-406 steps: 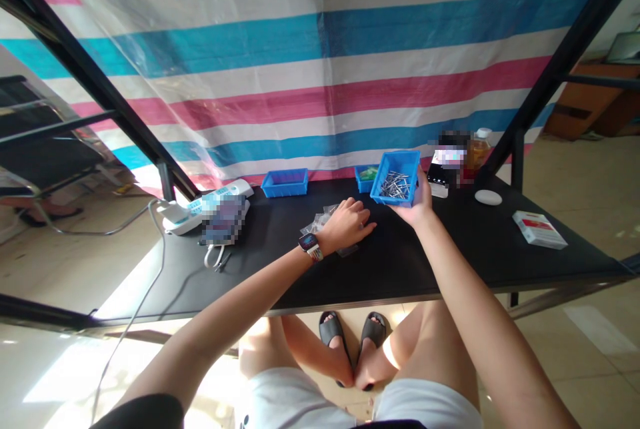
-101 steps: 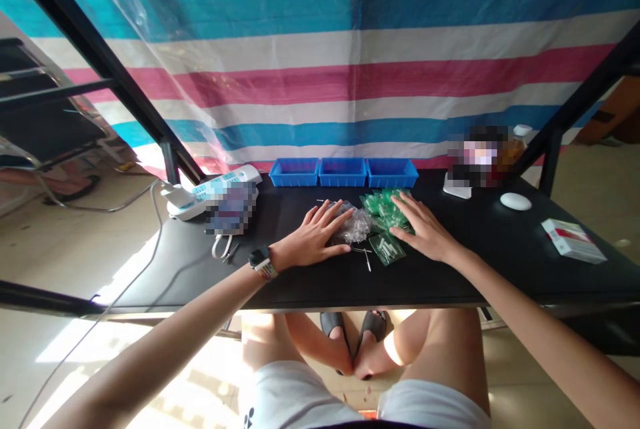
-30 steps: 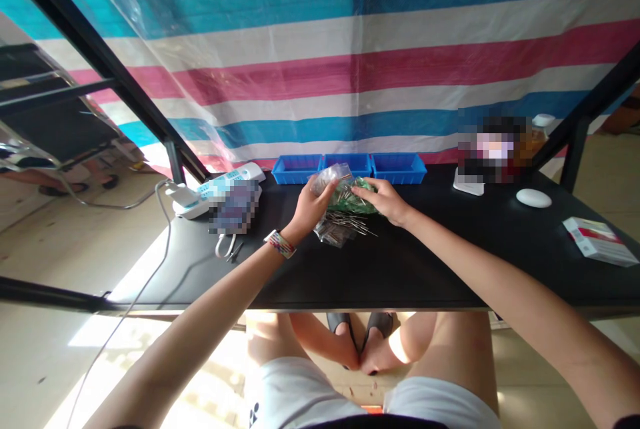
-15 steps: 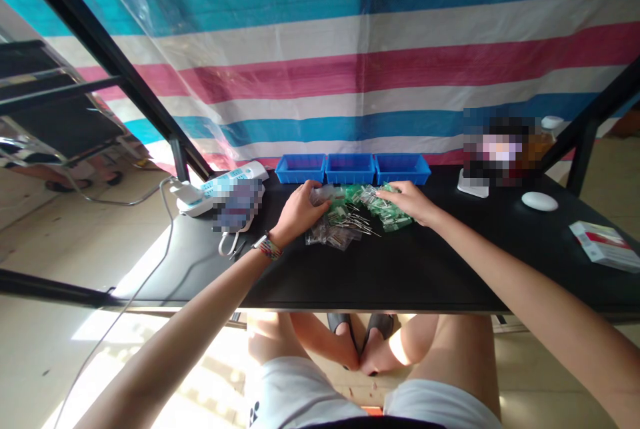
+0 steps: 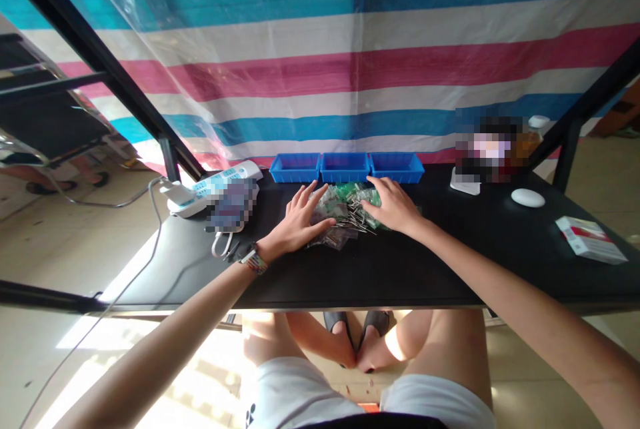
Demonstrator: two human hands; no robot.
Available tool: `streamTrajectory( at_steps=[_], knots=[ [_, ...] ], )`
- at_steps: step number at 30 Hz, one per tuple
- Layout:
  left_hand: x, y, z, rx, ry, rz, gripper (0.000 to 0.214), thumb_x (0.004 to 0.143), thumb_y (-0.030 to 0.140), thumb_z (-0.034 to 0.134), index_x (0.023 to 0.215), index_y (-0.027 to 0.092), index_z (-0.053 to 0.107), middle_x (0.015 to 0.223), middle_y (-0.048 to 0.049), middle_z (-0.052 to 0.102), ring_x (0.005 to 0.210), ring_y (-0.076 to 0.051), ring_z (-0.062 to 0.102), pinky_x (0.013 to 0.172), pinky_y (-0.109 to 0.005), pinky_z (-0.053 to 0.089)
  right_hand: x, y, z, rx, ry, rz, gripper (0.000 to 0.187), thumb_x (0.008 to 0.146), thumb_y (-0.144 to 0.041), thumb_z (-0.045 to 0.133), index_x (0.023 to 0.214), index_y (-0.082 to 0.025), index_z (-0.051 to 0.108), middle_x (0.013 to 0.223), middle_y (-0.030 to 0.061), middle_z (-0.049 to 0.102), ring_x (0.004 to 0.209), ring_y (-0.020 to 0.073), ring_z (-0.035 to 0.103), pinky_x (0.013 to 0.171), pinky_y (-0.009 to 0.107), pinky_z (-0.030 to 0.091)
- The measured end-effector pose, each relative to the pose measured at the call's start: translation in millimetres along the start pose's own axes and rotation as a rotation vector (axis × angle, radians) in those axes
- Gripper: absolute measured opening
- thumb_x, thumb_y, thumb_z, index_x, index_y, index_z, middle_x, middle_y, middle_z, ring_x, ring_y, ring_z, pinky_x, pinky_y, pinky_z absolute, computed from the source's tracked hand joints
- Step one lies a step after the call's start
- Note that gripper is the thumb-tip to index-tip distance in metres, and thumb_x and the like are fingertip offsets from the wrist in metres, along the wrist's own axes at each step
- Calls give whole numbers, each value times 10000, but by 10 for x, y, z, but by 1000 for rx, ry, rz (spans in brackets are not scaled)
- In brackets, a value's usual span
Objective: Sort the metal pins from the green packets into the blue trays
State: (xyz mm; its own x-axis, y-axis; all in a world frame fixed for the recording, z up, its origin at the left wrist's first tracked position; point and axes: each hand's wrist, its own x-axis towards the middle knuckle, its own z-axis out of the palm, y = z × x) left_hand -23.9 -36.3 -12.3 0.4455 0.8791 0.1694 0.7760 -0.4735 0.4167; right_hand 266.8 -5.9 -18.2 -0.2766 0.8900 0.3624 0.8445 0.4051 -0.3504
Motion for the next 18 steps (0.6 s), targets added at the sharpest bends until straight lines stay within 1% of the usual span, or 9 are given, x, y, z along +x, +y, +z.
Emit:
streamTrajectory(
  at_steps=[2, 4, 5, 7, 9, 11, 14, 18],
  knots=[
    [-48, -23, -81, 52, -71, 125, 863, 980, 759, 479, 1702, 405, 167, 1800, -33, 56, 1630, -462, 17, 1273, -681, 153, 2, 9, 33, 51, 16, -87, 652, 979, -450, 582, 1551, -150, 497, 1479, 192, 590, 1384, 372, 557, 1178, 514, 457],
    [-80, -39, -113, 109, -131, 222, 864, 971, 769, 485, 1697, 419, 174, 1802, -10, 26, 1632, -463, -2, 1283, -667, 140, 34, 24, 86, 94, -4, -160, 646, 999, -453, 555, 1574, -169, 479, 1557, 176, 540, 1454, 353, 506, 1227, 517, 420],
    [-91, -39, -104, 133, -148, 250, 876, 965, 776, 489, 1697, 413, 174, 1802, -12, 21, 1634, -459, -5, 1289, -655, 139, 59, 33, 121, 111, -29, -188, 645, 1007, -455, 547, 1584, -177, 471, 1591, 166, 516, 1487, 347, 474, 1249, 524, 397],
    [-107, -16, -46, 173, -152, 263, 911, 959, 783, 491, 1705, 383, 155, 1801, -34, 26, 1638, -446, -8, 1298, -634, 142, 118, 50, 199, 138, -88, -229, 636, 1020, -456, 533, 1593, -188, 467, 1629, 150, 486, 1532, 339, 425, 1277, 541, 358],
    [-123, 40, 39, 202, -130, 242, 933, 966, 777, 481, 1715, 344, 131, 1799, -65, 43, 1641, -433, -11, 1302, -630, 136, 177, 57, 271, 164, -132, -264, 602, 1036, -446, 514, 1579, -188, 489, 1623, 143, 501, 1533, 331, 431, 1280, 547, 355],
    [-145, 127, 118, 218, -111, 200, 941, 978, 769, 461, 1720, 307, 115, 1796, -93, 59, 1641, -431, -8, 1299, -645, 132, 226, 48, 316, 199, -149, -307, 550, 1052, -426, 489, 1545, -187, 529, 1586, 142, 547, 1501, 317, 479, 1263, 537, 384],
    [-193, 297, 210, 221, -84, 109, 940, 989, 757, 447, 1722, 266, 122, 1792, -118, 78, 1636, -447, 6, 1291, -673, 139, 275, 10, 333, 270, -153, -387, 478, 1067, -391, 465, 1483, -191, 586, 1511, 137, 617, 1434, 292, 557, 1223, 505, 438],
    [-258, 534, 342, 210, 1, -30, 945, 983, 730, 497, 1713, 234, 161, 1783, -153, 113, 1627, -482, 19, 1271, -717, 156, 303, -44, 332, 337, -136, -449, 401, 1063, -370, 493, 1395, -212, 653, 1394, 124, 697, 1333, 281, 633, 1159, 490, 490]
  ],
)
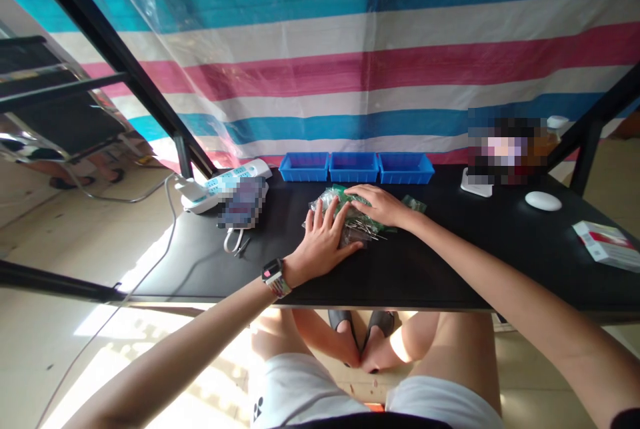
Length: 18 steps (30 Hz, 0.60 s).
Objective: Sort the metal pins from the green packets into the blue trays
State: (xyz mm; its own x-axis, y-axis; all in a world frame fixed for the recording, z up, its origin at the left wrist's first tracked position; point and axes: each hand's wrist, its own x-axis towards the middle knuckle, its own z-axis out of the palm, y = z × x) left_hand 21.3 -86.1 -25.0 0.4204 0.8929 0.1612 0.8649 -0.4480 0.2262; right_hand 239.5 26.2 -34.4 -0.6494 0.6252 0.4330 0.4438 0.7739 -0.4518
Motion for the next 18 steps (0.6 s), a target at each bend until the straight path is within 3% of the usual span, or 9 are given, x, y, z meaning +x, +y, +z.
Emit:
streamTrajectory(
  at_steps=[4, 7, 10, 13, 16, 18],
  knots=[
    [-27, 190, 96, -67, 73, -78, 988, 960, 762, 503, 1709, 216, 162, 1774, -201, 102, 1614, -521, 16, 1247, -756, 149, 9, -30, -6, -23, 26, -23, 373, 1059, -372, 512, 1354, -221, 683, 1341, 116, 728, 1325, 279, 636, 1157, 508, 478],
    [-30, 182, 55, -137, 81, -80, 1086, 899, 807, 564, 1719, 268, 97, 1780, -199, 43, 1612, -527, -30, 1228, -786, 133, -32, -100, -105, -37, 49, -8, 401, 1069, -403, 495, 1395, -239, 662, 1412, 106, 695, 1428, 283, 559, 1216, 534, 414],
    [-33, -36, -149, -162, 13, -4, 1092, 877, 812, 598, 1716, 363, 61, 1795, -121, 10, 1611, -509, -98, 1228, -785, 117, -165, -245, -275, -25, 46, 6, 510, 1031, -473, 569, 1492, -255, 586, 1530, 106, 605, 1503, 302, 474, 1251, 556, 372],
    [-2, -411, -410, -164, -159, 198, 1178, 793, 787, 729, 1707, 408, 91, 1798, -75, 43, 1623, -493, -46, 1260, -709, 170, -374, -434, -359, -56, -28, 17, 841, 880, -608, 748, 1597, -272, 463, 1658, 117, 454, 1569, 355, 361, 1277, 581, 325],
    [105, -740, -545, -134, -245, 259, 1244, 710, 699, 856, 1690, 462, 127, 1794, -47, 94, 1623, -501, 16, 1260, -706, 166, -548, -596, -242, -128, -80, 80, 1157, 751, -701, 826, 1684, -274, 291, 1741, 142, 284, 1610, 403, 247, 1290, 608, 281],
    [202, -839, -529, -125, -272, 268, 1249, 682, 677, 884, 1685, 470, 167, 1791, -46, 123, 1621, -502, 60, 1258, -710, 159, -595, -663, -86, -182, -102, 108, 1252, 712, -727, 840, 1701, -255, 234, 1757, 162, 225, 1621, 426, 191, 1296, 629, 237]
  ],
)
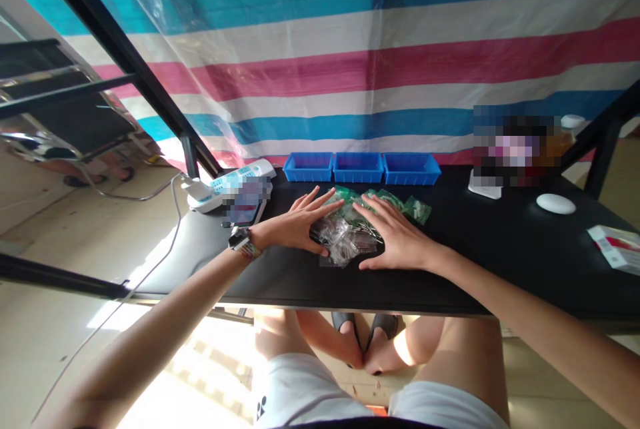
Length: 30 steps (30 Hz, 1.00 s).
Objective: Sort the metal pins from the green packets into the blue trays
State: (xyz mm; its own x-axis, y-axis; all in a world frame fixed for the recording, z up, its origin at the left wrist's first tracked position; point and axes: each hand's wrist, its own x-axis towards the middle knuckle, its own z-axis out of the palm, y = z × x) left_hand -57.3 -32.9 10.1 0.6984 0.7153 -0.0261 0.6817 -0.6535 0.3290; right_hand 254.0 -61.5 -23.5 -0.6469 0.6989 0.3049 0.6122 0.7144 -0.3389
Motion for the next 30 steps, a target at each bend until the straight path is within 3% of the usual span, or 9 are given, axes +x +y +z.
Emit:
streamTrajectory(
  at_steps=[4, 8, 11, 15, 20, 25, 28, 30],
  knots=[
    [196, 30, 134, 7, 83, 51, 1079, 750, 675, 842, 1657, 370, 343, 1732, -99, 299, 1580, -432, 258, 1273, -612, 235, 71, -89, 221, -99, 30, 28, 1156, 781, -721, 785, 1682, -199, 285, 1712, 202, 316, 1603, 445, 209, 1289, 664, 192],
    [318, 192, 274, 78, 262, 7, 737, 884, 670, 719, 1491, 288, 549, 1499, -119, 553, 1337, -361, 503, 1176, -536, 393, 179, -79, 223, -140, 86, -12, 788, 911, -620, 701, 1550, -203, 507, 1552, 184, 539, 1488, 413, 399, 1244, 610, 300],
    [386, 268, 295, 128, 327, -50, 564, 938, 657, 652, 1302, 226, 638, 1304, -126, 633, 1177, -332, 575, 1077, -483, 461, 255, -48, 184, -177, 92, -26, 494, 983, -438, 652, 1408, -189, 623, 1385, 178, 654, 1351, 376, 520, 1156, 549, 390],
    [483, 323, 231, 114, 375, -168, 402, 977, 603, 615, 1079, 214, 633, 1063, -105, 673, 1039, -309, 644, 932, -413, 500, 380, 25, 169, -176, 137, 21, 317, 1024, -313, 559, 1297, -192, 665, 1230, 160, 716, 1230, 345, 581, 1042, 497, 439],
    [599, 313, 186, -108, 407, -352, 397, 980, 611, 590, 1055, 222, 570, 872, -53, 682, 763, -250, 660, 671, -324, 432, 575, 190, 128, 40, 215, 94, 247, 1013, -235, 499, 1180, -215, 681, 1109, 110, 748, 1103, 289, 641, 963, 397, 480],
    [638, 207, 229, -279, 479, -429, 400, 953, 597, 615, 1038, 212, 547, 760, 2, 628, 643, -176, 553, 578, -285, 334, 660, 345, 4, 369, 290, 233, 216, 947, -250, 547, 1114, -199, 675, 1040, 61, 766, 929, 235, 707, 872, 339, 518],
    [556, 199, 199, -282, 484, -391, 486, 931, 576, 650, 1237, 211, 555, 806, 0, 640, 684, -188, 588, 607, -289, 398, 584, 394, -76, 368, 339, 260, 224, 922, -257, 562, 1096, -203, 691, 1055, 63, 767, 947, 245, 711, 906, 367, 528],
    [476, 227, 165, -209, 484, -346, 624, 902, 558, 693, 1405, 239, 508, 1001, -50, 683, 846, -235, 659, 706, -324, 487, 497, 415, -109, 323, 361, 200, 197, 905, -260, 586, 1049, -209, 711, 1089, 81, 758, 1030, 264, 703, 971, 400, 524]
  ],
)
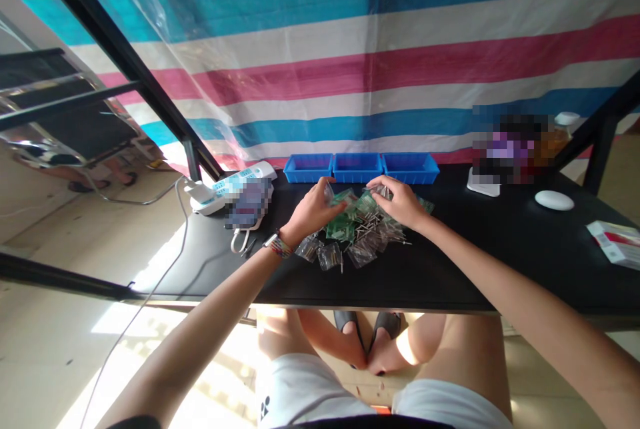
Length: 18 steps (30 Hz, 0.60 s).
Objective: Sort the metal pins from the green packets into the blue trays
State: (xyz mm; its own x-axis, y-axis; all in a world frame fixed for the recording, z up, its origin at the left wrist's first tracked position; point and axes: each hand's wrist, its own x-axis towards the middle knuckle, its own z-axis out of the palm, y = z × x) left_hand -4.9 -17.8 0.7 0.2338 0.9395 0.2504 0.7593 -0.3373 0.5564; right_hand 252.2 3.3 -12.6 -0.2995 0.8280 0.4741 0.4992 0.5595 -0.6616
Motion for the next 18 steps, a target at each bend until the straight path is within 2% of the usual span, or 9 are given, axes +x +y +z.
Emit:
streamTrajectory(
  at_steps=[3, 6, 8, 10, 12, 14, 18],
  knots=[
    [-105, 23, -59, 181, -16, 49, 781, 879, 569, 714, 1553, 281, 443, 1311, -132, 619, 1145, -345, 641, 904, -443, 545, -115, 18, -82, -46, -43, -94, 171, 891, -275, 630, 1009, -214, 738, 1146, 112, 734, 1113, 288, 689, 1034, 448, 523],
    [-212, 8, -65, 289, -68, 86, 852, 931, 653, 626, 1645, 274, 356, 1495, -178, 520, 1346, -416, 526, 1090, -570, 472, -228, -11, -172, -77, -104, -122, 276, 924, -312, 629, 1164, -230, 738, 1290, 115, 701, 1229, 297, 660, 1109, 475, 505],
    [-291, -23, -82, 293, -109, 117, 848, 971, 711, 533, 1681, 317, 285, 1650, -165, 381, 1493, -451, 374, 1173, -646, 376, -324, -60, -249, -127, -77, -101, 356, 966, -345, 591, 1288, -239, 702, 1366, 111, 673, 1308, 300, 624, 1165, 484, 475],
    [-378, -63, -136, 289, -173, 167, 815, 989, 736, 477, 1690, 400, 231, 1760, -97, 203, 1593, -477, 174, 1212, -710, 280, -467, -121, -332, -228, 1, -57, 421, 1001, -389, 550, 1377, -234, 661, 1442, 126, 629, 1394, 322, 564, 1221, 512, 426],
    [-463, -104, -224, 276, -252, 257, 807, 991, 741, 471, 1689, 444, 196, 1792, -31, 109, 1624, -466, 62, 1254, -706, 199, -665, -178, -397, -348, 55, 4, 513, 1020, -448, 524, 1483, -237, 587, 1542, 146, 551, 1481, 363, 473, 1260, 570, 367],
    [-533, -140, -312, 274, -313, 321, 830, 970, 765, 487, 1683, 469, 183, 1796, 2, 93, 1630, -461, 39, 1271, -696, 170, -893, -213, -423, -417, 37, 59, 625, 1028, -510, 505, 1602, -267, 450, 1638, 145, 450, 1543, 395, 387, 1260, 626, 347],
    [-601, -147, -343, 296, -368, 350, 952, 897, 830, 537, 1687, 455, 160, 1795, -12, 102, 1625, -482, 56, 1266, -701, 182, -1226, -177, -314, -545, -17, 136, 830, 1015, -621, 484, 1704, -237, 224, 1774, 156, 157, 1610, 480, 193, 1250, 702, 302]
  ],
)
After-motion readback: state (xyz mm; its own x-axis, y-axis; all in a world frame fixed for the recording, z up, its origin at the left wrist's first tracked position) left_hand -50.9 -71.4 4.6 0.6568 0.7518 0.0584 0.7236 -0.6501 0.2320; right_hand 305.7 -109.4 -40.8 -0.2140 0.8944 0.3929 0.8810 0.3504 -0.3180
